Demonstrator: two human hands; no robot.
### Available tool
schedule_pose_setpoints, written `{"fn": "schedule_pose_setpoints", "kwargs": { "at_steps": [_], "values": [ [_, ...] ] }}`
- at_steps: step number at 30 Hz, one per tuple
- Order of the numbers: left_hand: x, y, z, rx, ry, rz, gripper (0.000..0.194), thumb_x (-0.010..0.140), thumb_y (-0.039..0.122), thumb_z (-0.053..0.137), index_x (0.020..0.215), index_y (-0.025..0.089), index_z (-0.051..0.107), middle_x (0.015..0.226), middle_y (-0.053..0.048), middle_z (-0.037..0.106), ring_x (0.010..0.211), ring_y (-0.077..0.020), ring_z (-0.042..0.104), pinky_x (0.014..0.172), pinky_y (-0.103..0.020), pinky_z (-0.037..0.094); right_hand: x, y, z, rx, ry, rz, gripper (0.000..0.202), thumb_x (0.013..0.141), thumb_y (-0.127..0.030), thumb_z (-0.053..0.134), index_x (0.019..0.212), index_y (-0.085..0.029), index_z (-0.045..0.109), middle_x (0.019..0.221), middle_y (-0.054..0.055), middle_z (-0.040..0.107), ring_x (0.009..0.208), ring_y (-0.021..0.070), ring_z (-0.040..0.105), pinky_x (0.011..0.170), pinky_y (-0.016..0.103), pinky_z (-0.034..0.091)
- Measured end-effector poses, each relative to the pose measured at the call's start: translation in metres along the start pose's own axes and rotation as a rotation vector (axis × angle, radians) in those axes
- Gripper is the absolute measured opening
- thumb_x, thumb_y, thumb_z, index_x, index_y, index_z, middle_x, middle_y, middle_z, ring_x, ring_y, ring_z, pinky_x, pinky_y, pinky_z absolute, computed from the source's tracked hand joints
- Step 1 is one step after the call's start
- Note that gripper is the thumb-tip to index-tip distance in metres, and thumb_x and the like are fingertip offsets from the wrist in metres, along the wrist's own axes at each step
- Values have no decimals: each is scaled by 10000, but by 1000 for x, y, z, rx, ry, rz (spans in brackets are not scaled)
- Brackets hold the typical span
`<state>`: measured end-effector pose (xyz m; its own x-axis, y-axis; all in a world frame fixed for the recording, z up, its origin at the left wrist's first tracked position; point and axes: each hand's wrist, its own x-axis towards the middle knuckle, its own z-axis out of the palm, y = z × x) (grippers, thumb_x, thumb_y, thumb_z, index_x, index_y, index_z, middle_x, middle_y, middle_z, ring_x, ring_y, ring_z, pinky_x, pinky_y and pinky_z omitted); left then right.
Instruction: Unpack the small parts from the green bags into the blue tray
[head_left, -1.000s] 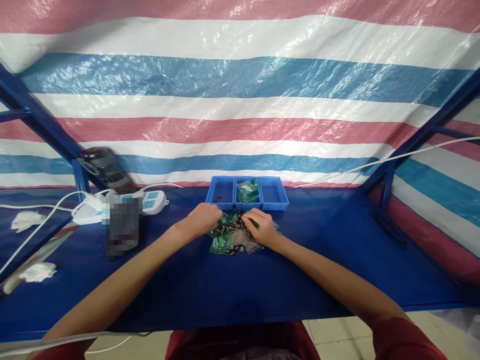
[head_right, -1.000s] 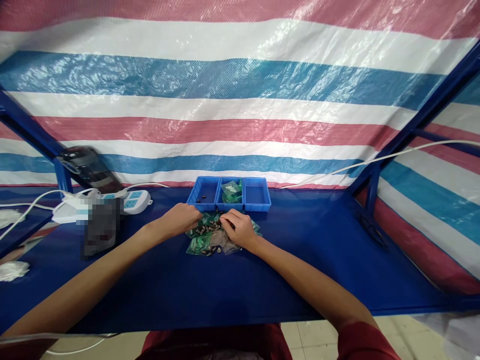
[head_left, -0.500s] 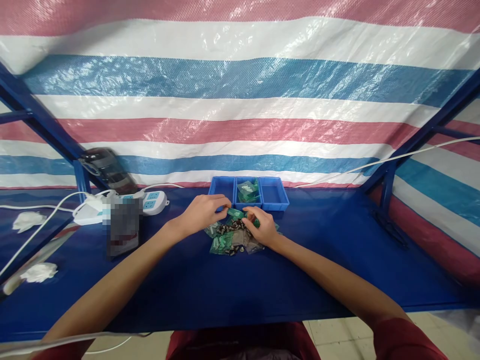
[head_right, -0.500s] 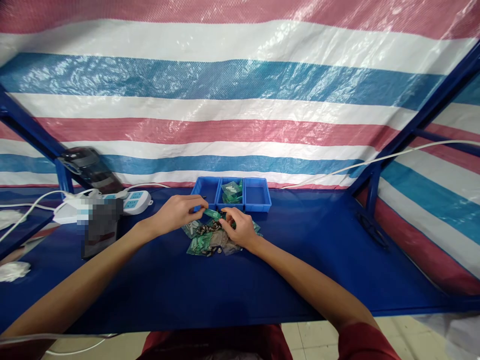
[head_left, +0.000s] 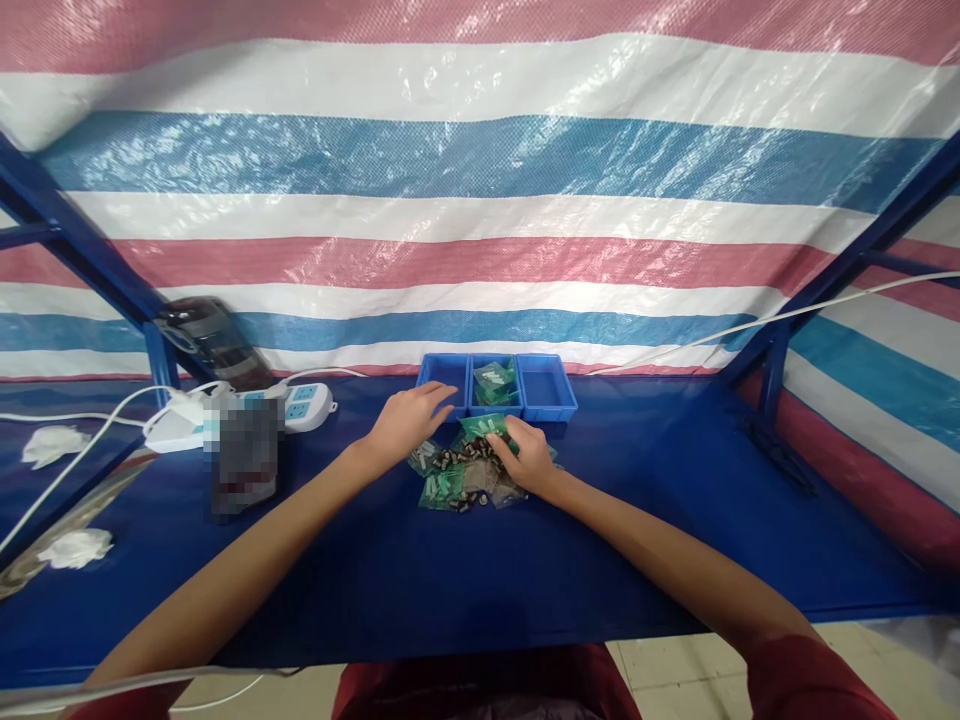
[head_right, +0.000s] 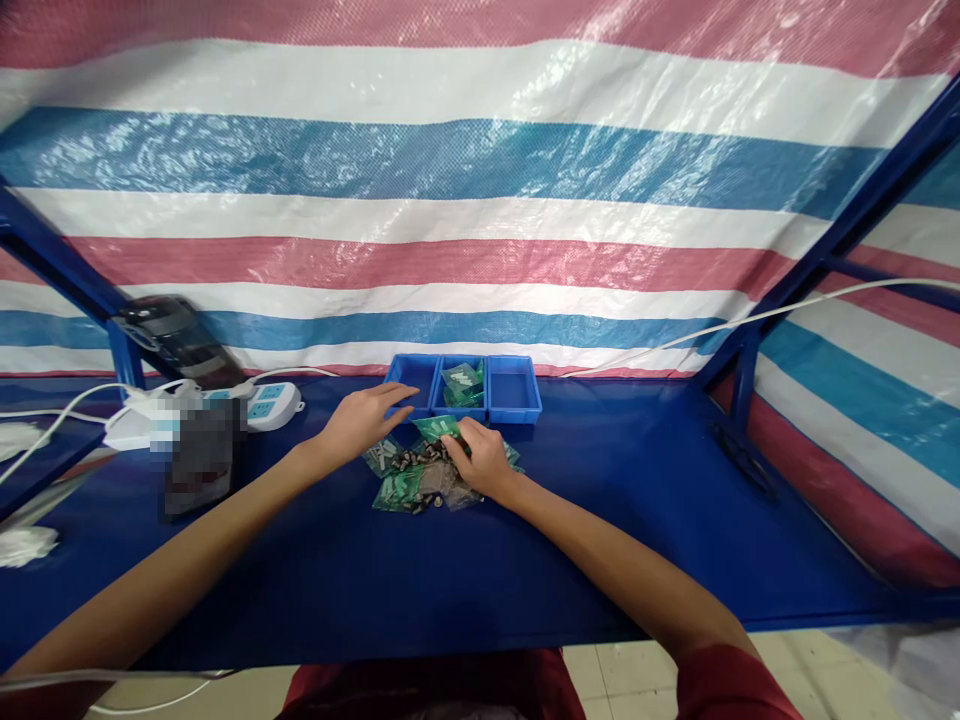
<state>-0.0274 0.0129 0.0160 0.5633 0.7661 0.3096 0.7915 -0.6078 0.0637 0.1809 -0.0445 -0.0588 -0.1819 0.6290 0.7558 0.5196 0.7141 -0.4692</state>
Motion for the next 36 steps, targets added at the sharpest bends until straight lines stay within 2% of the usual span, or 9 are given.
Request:
{"fn": "schedule_pose_setpoints", "kwargs": {
  "at_steps": [5, 12, 15, 19, 22, 26, 29, 32, 36],
  "values": [
    [1, -2, 15, 132, -146, 44, 270, 910, 221, 471, 1123, 229, 636, 1082, -55, 682, 898, -222, 664, 650, -243, 461, 1, 1, 0, 8, 6, -20, 249, 947, -293, 442, 717, -196, 427, 638, -2, 416, 567, 131, 422, 544, 266, 328],
    [-1, -4, 15, 127, -145, 76, 243, 902, 212, 488, 1080, 231, 652, 1024, -48, 696, 845, -213, 673, 620, -238, 449, 1, -1, 0, 4, -2, -2, 252, 947, -297, 444, 717, -195, 445, 633, -3, 417, 567, 132, 422, 541, 266, 334],
    [-2, 0, 10, 43, -62, 79, 248, 916, 244, 478, 1096, 228, 648, 1055, -45, 688, 861, -209, 669, 652, -245, 466, 1, -2, 0, 7, 4, 5, 245, 949, -299, 439, 729, -194, 467, 639, 1, 436, 570, 134, 436, 545, 268, 347],
    [-5, 13, -1, -307, 140, 67, 326, 961, 349, 389, 1079, 203, 655, 1030, -44, 691, 885, -183, 650, 748, -245, 481, 2, 0, 1, 18, 25, 34, 250, 955, -305, 435, 746, -189, 508, 636, 4, 464, 567, 137, 461, 548, 268, 366],
    [-9, 27, -3, -551, 158, 23, 354, 965, 378, 375, 1041, 188, 664, 931, -35, 700, 734, -142, 626, 666, -223, 472, 2, 0, 0, 23, 31, 68, 253, 956, -326, 434, 783, -187, 554, 650, 17, 521, 597, 151, 514, 569, 271, 404],
    [-16, 39, 13, -659, 121, 54, 290, 906, 405, 508, 990, 178, 667, 912, -39, 679, 544, -88, 497, 531, -210, 410, 2, 1, -2, 61, 3, 114, 256, 962, -336, 419, 911, -187, 621, 688, 34, 613, 618, 160, 577, 623, 283, 466],
    [-20, 40, 30, -740, 176, 72, 261, 892, 391, 540, 987, 179, 659, 956, -57, 659, 539, -78, 464, 516, -204, 401, 1, 2, -2, 105, -11, 145, 282, 968, -339, 400, 1047, -190, 626, 727, 35, 662, 581, 149, 600, 637, 285, 498],
    [-23, 38, 44, -785, 210, 48, 287, 870, 403, 573, 1038, 179, 638, 928, -58, 649, 480, -60, 413, 474, -200, 384, 0, 2, -3, 123, -25, 166, 322, 978, -351, 365, 1089, -197, 625, 698, 26, 668, 571, 150, 616, 634, 280, 510],
    [-25, 37, 55, -787, 233, -43, 302, 874, 421, 558, 1020, 168, 633, 827, -35, 648, 502, -82, 476, 474, -199, 396, 1, 1, -4, 141, -64, 168, 339, 988, -350, 339, 1068, -193, 629, 664, 18, 655, 571, 145, 619, 636, 265, 501]
  ]
}}
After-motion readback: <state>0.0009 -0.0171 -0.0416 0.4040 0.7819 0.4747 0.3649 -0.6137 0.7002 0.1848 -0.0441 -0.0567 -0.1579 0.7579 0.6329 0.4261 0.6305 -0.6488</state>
